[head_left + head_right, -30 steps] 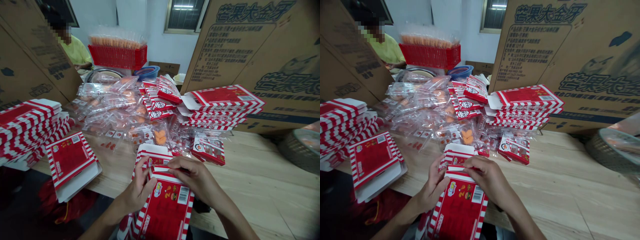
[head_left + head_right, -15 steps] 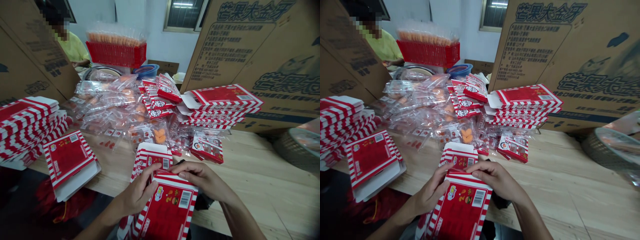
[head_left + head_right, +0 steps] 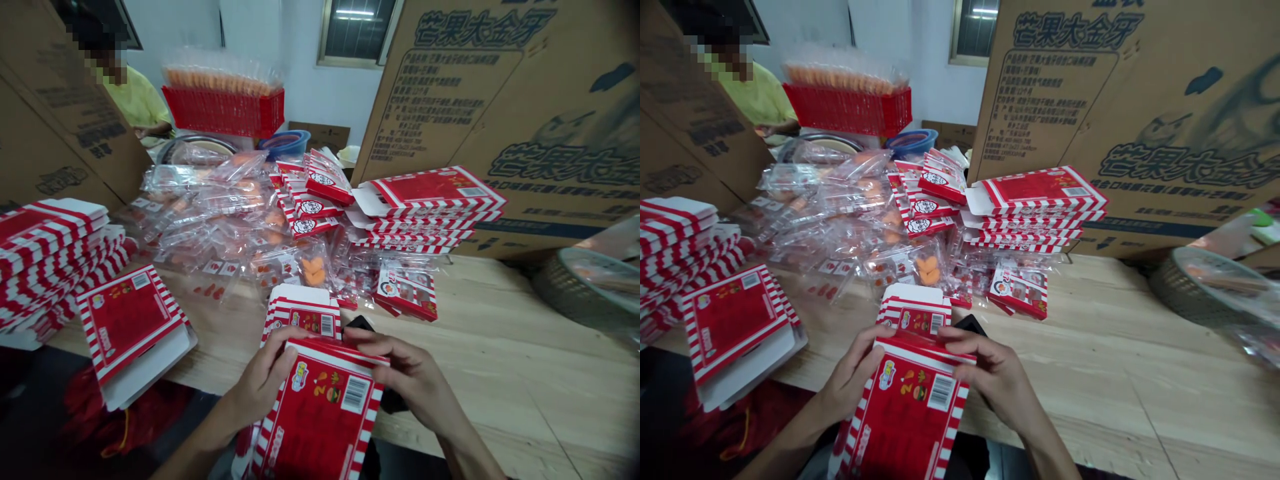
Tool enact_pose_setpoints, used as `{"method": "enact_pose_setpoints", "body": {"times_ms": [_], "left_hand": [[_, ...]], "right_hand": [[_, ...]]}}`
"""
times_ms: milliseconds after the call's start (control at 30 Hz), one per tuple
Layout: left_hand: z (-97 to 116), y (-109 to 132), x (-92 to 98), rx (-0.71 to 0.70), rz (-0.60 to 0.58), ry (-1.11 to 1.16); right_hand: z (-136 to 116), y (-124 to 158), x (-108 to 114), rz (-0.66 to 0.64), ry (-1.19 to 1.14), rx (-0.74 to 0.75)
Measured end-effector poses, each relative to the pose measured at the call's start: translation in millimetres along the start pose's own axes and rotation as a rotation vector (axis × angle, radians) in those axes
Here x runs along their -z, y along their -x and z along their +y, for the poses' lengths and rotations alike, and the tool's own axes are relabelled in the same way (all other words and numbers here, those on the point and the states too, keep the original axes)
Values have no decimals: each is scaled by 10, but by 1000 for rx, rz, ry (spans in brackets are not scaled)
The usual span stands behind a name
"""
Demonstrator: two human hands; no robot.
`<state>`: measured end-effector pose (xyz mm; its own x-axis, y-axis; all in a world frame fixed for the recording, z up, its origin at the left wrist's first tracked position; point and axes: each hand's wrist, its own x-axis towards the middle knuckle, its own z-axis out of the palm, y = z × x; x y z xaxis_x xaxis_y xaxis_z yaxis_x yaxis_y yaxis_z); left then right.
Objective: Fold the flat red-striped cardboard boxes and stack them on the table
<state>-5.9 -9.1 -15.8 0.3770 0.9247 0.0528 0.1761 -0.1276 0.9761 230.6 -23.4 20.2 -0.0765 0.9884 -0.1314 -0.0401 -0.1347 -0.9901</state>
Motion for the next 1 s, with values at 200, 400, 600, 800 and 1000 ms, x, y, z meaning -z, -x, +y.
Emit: {"method": "enact_pose_setpoints", "body": {"times_ms": [200, 400, 600, 800, 1000], "left_hand": [[-5, -10, -5, 32, -27, -6], [171, -173, 358, 51, 469, 251], [487, -298, 656, -212, 940, 317], [527, -375, 636, -125, 999, 418], [706, -278, 520, -273, 1107, 166]], "right_hand": [[42, 147, -14, -7, 37, 3], [388, 211, 557, 421, 380, 10], [609, 477, 805, 222, 363, -186], [798, 695, 716, 342, 291, -157], [1175, 681, 782, 738, 354, -101]]}}
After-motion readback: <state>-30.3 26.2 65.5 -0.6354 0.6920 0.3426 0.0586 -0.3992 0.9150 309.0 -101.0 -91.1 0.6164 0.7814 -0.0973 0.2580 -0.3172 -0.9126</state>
